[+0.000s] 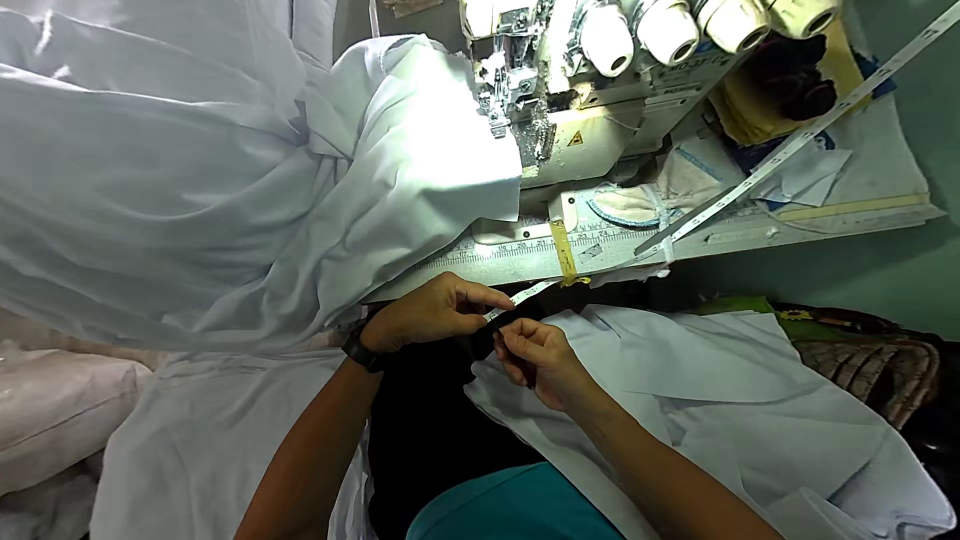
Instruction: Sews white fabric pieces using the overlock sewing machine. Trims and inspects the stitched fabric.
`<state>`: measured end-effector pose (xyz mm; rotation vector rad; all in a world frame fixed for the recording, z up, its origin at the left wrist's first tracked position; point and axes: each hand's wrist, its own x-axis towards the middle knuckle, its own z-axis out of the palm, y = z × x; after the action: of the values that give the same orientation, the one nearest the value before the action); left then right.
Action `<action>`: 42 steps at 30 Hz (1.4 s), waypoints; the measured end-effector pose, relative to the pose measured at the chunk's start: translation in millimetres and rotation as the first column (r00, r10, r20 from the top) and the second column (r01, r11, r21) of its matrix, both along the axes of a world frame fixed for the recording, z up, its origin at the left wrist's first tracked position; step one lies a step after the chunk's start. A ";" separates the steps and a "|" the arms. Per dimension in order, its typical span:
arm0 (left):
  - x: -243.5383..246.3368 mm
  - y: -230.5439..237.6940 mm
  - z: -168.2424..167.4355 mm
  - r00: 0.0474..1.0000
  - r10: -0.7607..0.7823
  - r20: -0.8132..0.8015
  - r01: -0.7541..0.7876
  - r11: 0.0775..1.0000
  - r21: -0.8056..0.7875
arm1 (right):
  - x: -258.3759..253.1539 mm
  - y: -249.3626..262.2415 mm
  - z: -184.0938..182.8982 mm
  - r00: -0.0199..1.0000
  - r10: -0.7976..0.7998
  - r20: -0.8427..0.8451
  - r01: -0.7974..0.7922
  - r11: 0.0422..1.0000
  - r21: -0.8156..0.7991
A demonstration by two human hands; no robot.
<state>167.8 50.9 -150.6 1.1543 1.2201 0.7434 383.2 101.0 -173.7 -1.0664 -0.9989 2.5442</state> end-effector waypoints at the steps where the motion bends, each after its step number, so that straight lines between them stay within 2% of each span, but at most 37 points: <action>1: 0.3 0.2 -0.2 1.000 -0.001 0.011 0.001 1.000 -0.005 | -1.8 0.4 1.3 1.000 -0.011 0.000 0.011 1.000 -0.005; 4: 1.4 0.6 -1.7 0.997 0.009 0.078 -0.007 0.999 -0.033 | -6.3 0.9 3.7 0.999 -0.039 0.002 0.039 0.999 -0.005; 7: 3.0 0.4 -4.4 0.997 0.023 0.078 -0.021 0.999 -0.027 | -11.4 -1.7 4.0 0.995 -0.097 0.010 0.097 0.995 -0.011; 10: 1.7 -1.8 5.4 0.992 0.074 -0.106 -0.077 0.997 -0.023 | -14.3 4.3 7.6 0.993 -0.114 -0.012 0.114 0.992 0.046; 12: -3.1 -6.5 20.0 0.953 0.119 -0.278 -0.117 0.993 0.024 | -18.5 18.9 10.8 0.989 -0.136 -0.062 0.145 0.971 0.189; 14: -5.5 -10.1 35.3 0.913 0.203 -0.354 -0.158 0.976 0.152 | -28.1 36.2 10.8 0.969 -0.220 -0.109 0.245 0.864 0.440; 17: -6.4 -0.7 52.4 0.834 0.399 -0.381 -0.212 0.870 0.446 | -50.4 64.8 2.8 0.916 -0.344 -0.207 0.367 0.511 0.777; 18: -6.3 7.4 57.7 0.815 0.449 -0.367 -0.216 0.822 0.526 | -58.6 74.1 -0.4 0.906 -0.344 -0.249 0.382 0.405 0.831; 20: -6.7 28.2 64.8 0.786 0.518 -0.336 -0.197 0.726 0.659 | -72.4 87.4 -6.3 0.915 -0.299 -0.271 0.362 0.313 0.878; 22: -10.5 50.6 64.4 0.763 0.554 -0.333 -0.156 0.658 0.737 | -79.7 89.8 -12.0 0.939 -0.250 -0.236 0.316 0.362 0.877; 23: -13.4 59.6 63.0 0.744 0.568 -0.352 -0.147 0.653 0.743 | -80.2 86.5 -13.0 0.948 -0.235 -0.217 0.299 0.409 0.862; 25: -18.9 71.9 62.3 0.701 0.589 -0.403 -0.172 0.688 0.705 | -76.5 75.4 -6.8 0.952 -0.218 -0.213 0.298 0.512 0.806; 27: -22.0 78.5 65.2 0.664 0.600 -0.447 -0.204 0.720 0.663 | -70.8 64.1 0.9 0.943 -0.231 -0.240 0.331 0.577 0.747; 31: -24.5 83.1 72.3 0.663 0.577 -0.477 -0.212 0.756 0.619 | -63.0 51.7 10.2 0.932 -0.248 -0.265 0.363 0.601 0.712; 34: -28.0 84.4 71.0 0.669 0.560 -0.489 -0.149 0.746 0.650 | -61.5 47.3 13.2 0.925 -0.277 -0.260 0.379 0.618 0.689; 36: -25.8 81.5 68.5 0.578 0.550 -0.603 0.005 0.736 0.676 | -59.6 42.4 19.8 0.920 -0.308 -0.244 0.389 0.631 0.671; 38: -12.1 72.6 66.7 0.388 0.595 -0.704 0.197 0.693 0.693 | -54.2 37.7 27.7 0.930 -0.266 -0.253 0.364 0.591 0.719; 40: 3.8 62.2 58.2 0.246 0.658 -0.712 0.250 0.666 0.702 | -51.5 36.5 31.8 0.941 -0.230 -0.250 0.336 0.525 0.782; 42: 4.7 58.4 48.5 0.232 0.693 -0.683 0.225 0.644 0.731 | -56.5 41.3 30.2 0.940 -0.242 -0.239 0.331 0.485 0.810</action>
<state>172.5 109.3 -102.0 2.3505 2.3754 0.7985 326.6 142.2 -143.5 -0.6960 -1.6029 1.4502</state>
